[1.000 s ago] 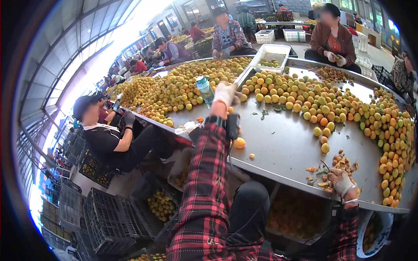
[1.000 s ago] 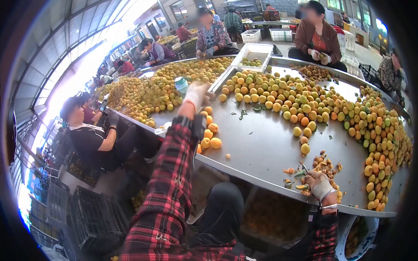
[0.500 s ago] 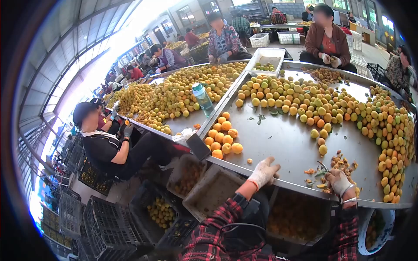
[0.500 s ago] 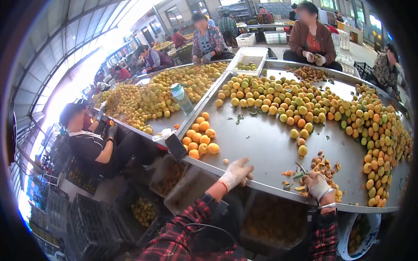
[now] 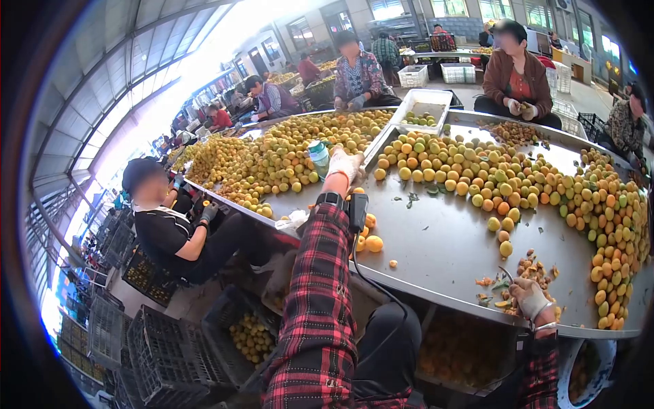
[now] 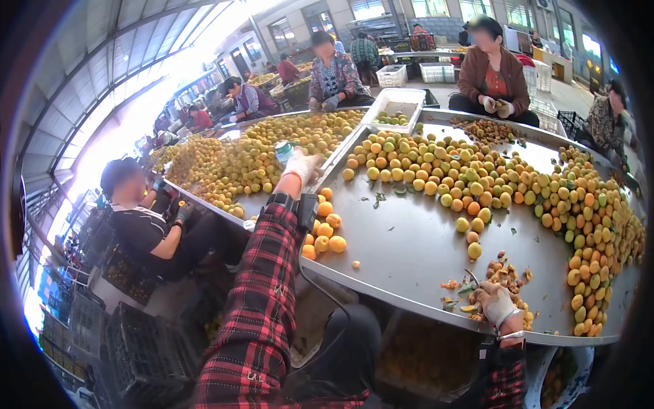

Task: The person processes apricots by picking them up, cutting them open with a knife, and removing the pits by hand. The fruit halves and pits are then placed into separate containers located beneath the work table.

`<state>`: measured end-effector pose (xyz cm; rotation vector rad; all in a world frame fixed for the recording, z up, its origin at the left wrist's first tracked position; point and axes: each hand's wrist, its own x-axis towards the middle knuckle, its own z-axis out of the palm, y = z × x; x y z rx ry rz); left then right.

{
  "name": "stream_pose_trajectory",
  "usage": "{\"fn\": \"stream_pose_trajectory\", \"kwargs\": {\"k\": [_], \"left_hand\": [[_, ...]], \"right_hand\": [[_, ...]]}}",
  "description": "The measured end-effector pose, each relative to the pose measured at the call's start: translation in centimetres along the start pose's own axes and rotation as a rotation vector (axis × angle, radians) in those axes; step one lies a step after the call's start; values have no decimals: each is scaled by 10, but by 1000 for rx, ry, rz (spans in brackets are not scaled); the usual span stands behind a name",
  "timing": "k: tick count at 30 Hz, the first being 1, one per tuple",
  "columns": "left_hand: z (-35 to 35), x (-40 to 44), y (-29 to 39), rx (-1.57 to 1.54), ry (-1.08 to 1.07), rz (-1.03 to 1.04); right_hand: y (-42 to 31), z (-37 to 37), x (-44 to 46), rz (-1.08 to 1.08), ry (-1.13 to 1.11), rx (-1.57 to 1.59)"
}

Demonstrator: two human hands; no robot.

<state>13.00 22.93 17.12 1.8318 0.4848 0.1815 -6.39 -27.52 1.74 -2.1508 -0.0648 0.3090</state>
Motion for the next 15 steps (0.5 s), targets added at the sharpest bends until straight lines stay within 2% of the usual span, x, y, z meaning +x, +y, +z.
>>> {"fn": "stream_pose_trajectory", "kwargs": {"k": [2, 4, 6, 8, 10, 12, 15], "left_hand": [[0, -9, 2, -85, -60, -38], [5, -19, 0, 44, 71, 43], [3, -20, 0, 62, 68, 41], [-2, -11, 1, -57, -18, -19], [-5, -4, 4, -37, 36, 23], [-9, -1, 3, 235, 91, 119], [-16, 0, -2, 267, 109, 122]], "right_hand": [[-14, -1, -4, 178, -44, 138], [-5, 0, 0, 161, -46, 135], [-10, 1, 0, 161, -56, 129], [2, 4, 3, 136, -45, 110], [0, 5, 7, 103, -30, 98], [-6, 3, 2, 177, -55, 118], [-6, 5, 4, 171, -64, 126]]}}
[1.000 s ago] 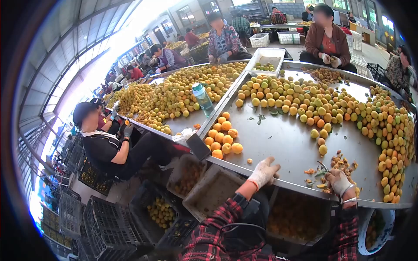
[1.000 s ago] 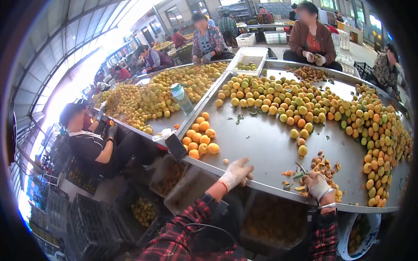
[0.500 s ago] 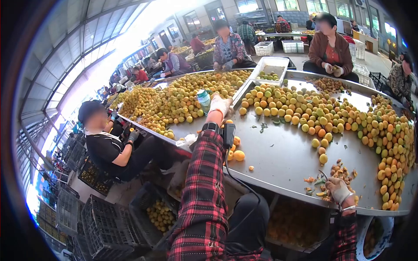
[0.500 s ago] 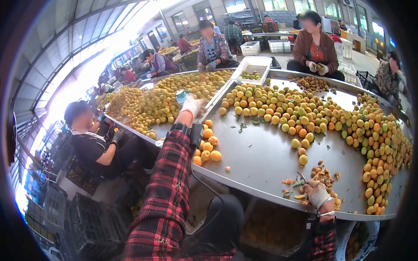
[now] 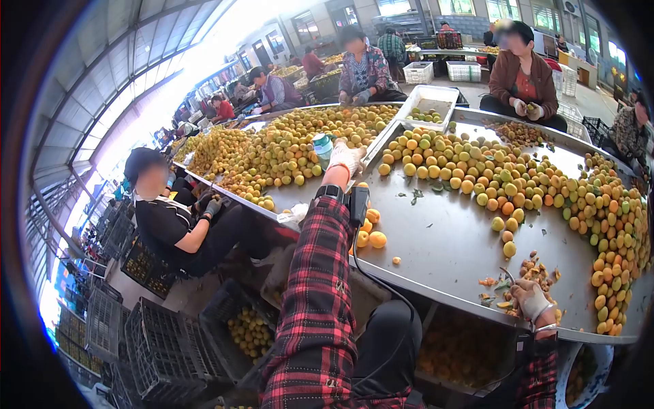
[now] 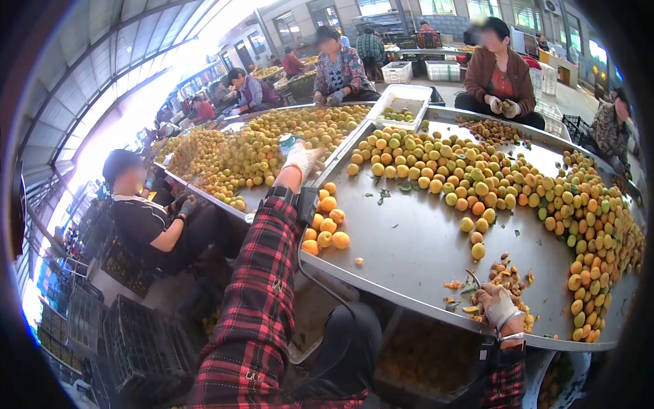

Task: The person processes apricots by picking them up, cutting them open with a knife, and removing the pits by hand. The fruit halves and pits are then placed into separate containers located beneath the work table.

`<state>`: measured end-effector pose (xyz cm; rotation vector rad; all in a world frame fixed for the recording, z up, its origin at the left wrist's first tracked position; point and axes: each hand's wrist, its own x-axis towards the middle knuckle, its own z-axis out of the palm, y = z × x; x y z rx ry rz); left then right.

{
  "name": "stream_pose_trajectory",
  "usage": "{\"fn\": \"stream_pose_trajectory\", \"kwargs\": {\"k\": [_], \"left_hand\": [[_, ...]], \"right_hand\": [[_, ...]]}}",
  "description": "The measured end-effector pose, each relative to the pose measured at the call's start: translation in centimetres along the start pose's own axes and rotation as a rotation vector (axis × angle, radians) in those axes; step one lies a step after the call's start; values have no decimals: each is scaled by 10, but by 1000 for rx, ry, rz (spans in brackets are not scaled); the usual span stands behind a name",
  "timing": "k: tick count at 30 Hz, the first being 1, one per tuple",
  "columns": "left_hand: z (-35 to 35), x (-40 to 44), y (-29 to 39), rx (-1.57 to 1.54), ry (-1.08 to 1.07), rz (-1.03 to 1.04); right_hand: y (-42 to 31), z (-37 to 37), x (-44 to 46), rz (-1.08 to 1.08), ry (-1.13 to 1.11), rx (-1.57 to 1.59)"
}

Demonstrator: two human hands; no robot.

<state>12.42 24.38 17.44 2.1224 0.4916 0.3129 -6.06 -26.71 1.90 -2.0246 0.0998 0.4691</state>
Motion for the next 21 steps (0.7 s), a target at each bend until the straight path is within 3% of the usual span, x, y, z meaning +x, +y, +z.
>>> {"fn": "stream_pose_trajectory", "kwargs": {"k": [21], "left_hand": [[-34, -19, -4, -139, 24, -55]], "right_hand": [[2, 0, 0, 6, -12, 28]]}}
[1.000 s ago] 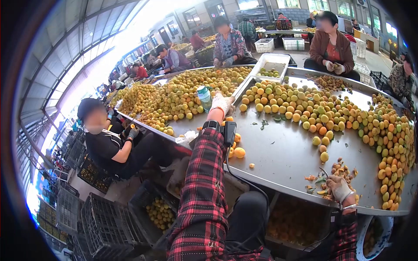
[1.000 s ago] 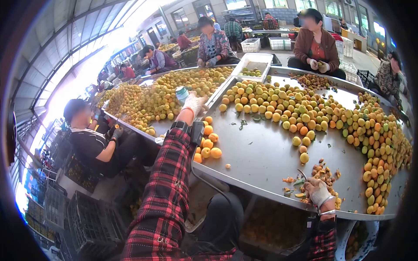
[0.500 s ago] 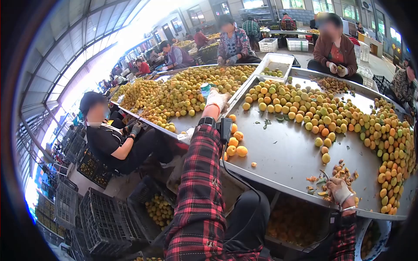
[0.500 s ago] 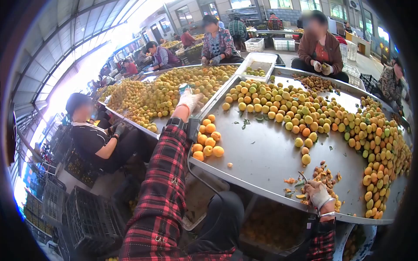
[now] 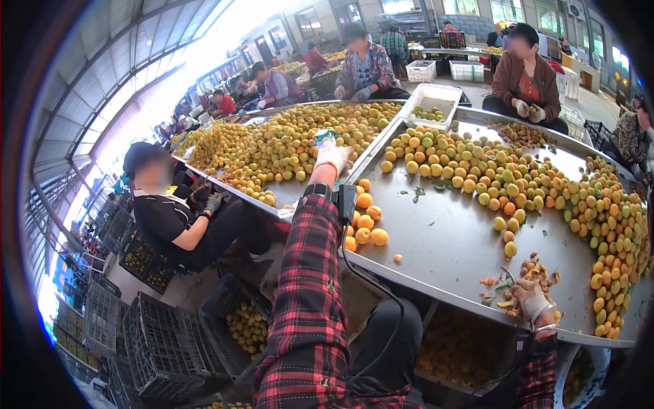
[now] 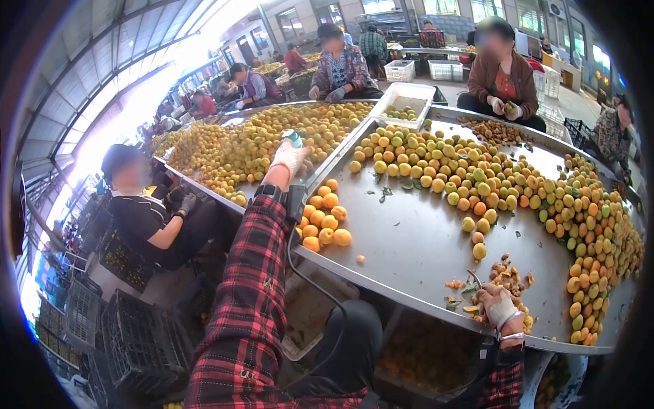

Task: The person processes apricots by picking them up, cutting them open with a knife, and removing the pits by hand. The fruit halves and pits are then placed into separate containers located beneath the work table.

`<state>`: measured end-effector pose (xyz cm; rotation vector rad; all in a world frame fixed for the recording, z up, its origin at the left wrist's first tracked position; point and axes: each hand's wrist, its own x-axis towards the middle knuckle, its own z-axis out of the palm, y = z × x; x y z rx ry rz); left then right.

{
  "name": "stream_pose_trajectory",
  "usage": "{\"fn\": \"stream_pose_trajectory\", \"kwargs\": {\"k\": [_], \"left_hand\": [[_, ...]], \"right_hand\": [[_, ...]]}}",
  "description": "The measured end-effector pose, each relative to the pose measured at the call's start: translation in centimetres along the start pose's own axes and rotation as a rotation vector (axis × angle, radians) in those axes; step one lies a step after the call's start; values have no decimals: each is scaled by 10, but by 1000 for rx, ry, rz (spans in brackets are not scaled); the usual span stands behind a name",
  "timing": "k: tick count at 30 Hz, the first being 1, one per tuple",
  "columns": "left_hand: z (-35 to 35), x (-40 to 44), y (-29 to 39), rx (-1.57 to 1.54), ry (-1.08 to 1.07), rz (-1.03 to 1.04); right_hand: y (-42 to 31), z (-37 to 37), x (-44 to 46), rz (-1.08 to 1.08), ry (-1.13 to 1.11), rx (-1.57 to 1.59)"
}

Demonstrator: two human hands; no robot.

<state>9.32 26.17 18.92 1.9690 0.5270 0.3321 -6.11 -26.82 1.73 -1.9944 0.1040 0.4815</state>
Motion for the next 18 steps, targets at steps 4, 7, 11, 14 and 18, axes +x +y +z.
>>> {"fn": "stream_pose_trajectory", "kwargs": {"k": [4, 7, 11, 14, 18], "left_hand": [[11, -6, -7, 111, -47, 22], [32, -48, -11, 165, -133, 44], [78, -88, -48, 60, -309, 1], [105, -137, -64, -2, -419, -95], [130, -183, -85, -73, -538, -90]], "right_hand": [[2, 2, 2, -4, 7, -8], [2, 2, 3, -7, 5, 7], [1, 2, 1, -4, 10, 8], [-6, 1, -4, 27, 7, -2], [-1, -2, -3, -1, 8, -58]]}}
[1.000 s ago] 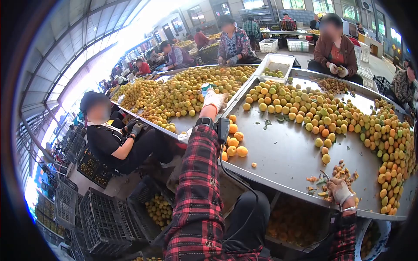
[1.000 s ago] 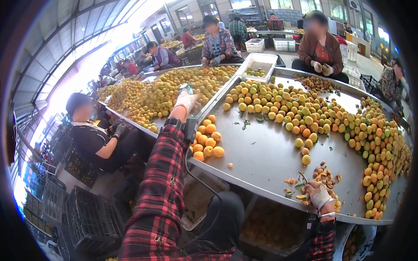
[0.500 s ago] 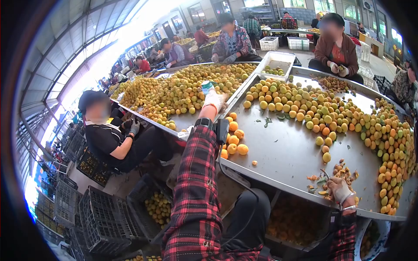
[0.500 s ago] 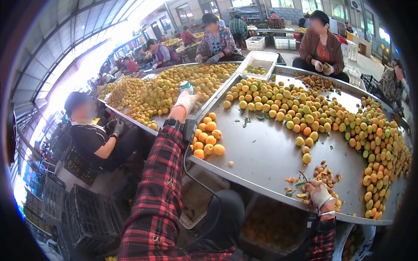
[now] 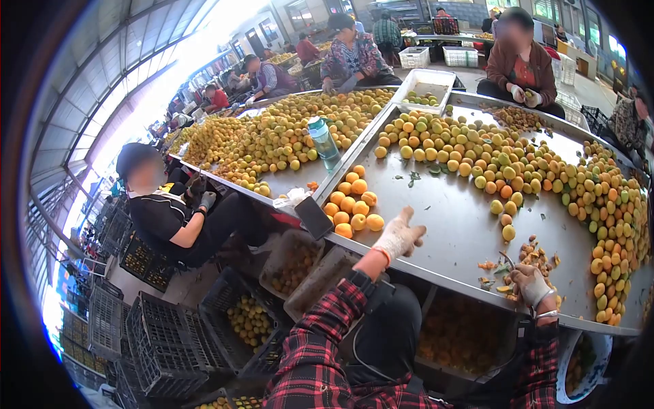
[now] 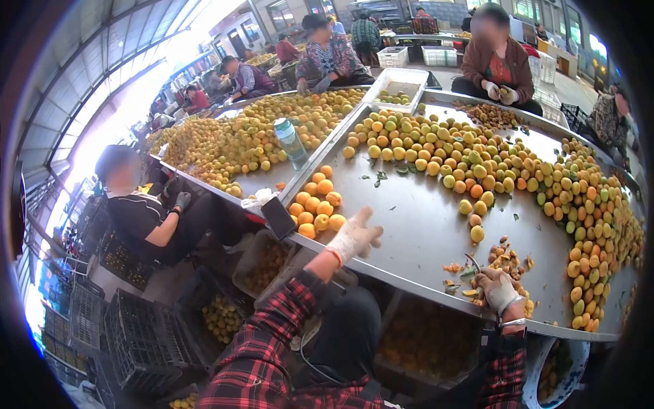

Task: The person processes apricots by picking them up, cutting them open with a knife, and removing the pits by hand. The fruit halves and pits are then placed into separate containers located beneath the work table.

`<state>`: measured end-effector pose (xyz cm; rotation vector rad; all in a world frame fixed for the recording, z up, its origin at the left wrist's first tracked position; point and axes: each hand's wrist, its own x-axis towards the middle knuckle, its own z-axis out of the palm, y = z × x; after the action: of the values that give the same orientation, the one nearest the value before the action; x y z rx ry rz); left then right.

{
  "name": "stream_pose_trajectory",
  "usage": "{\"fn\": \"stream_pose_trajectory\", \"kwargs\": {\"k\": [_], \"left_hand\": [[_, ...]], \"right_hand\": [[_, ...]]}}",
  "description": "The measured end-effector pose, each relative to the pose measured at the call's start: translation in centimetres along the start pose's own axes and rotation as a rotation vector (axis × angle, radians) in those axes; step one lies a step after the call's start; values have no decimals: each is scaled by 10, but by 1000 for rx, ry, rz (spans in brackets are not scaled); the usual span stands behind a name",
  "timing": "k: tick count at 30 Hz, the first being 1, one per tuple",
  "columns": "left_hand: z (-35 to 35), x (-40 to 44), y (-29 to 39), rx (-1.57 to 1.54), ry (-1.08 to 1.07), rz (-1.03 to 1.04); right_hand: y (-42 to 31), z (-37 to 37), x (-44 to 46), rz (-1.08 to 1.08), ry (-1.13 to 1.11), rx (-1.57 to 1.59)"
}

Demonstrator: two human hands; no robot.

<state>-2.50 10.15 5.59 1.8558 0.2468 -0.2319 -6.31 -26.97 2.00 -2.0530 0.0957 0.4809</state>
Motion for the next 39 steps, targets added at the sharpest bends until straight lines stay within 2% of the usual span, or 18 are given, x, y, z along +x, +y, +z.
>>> {"fn": "stream_pose_trajectory", "kwargs": {"k": [3, 7, 16, 27, 33, 39], "left_hand": [[23, -9, -12, -68, -85, -77], [41, -14, -22, -158, -152, -76], [52, -16, -32, -167, -164, -74], [59, -23, -41, -145, -181, -69], [61, -24, -39, -133, -163, -76], [59, -28, -35, -135, -159, -84]], "right_hand": [[8, 0, 4, -53, 19, -32], [11, -1, 4, -61, 28, -22], [0, -5, -5, 3, 0, -15], [3, -5, -3, -66, -1, 48], [-6, -6, -9, -9, 1, 44], [-4, -7, -10, -45, 11, 65]]}}
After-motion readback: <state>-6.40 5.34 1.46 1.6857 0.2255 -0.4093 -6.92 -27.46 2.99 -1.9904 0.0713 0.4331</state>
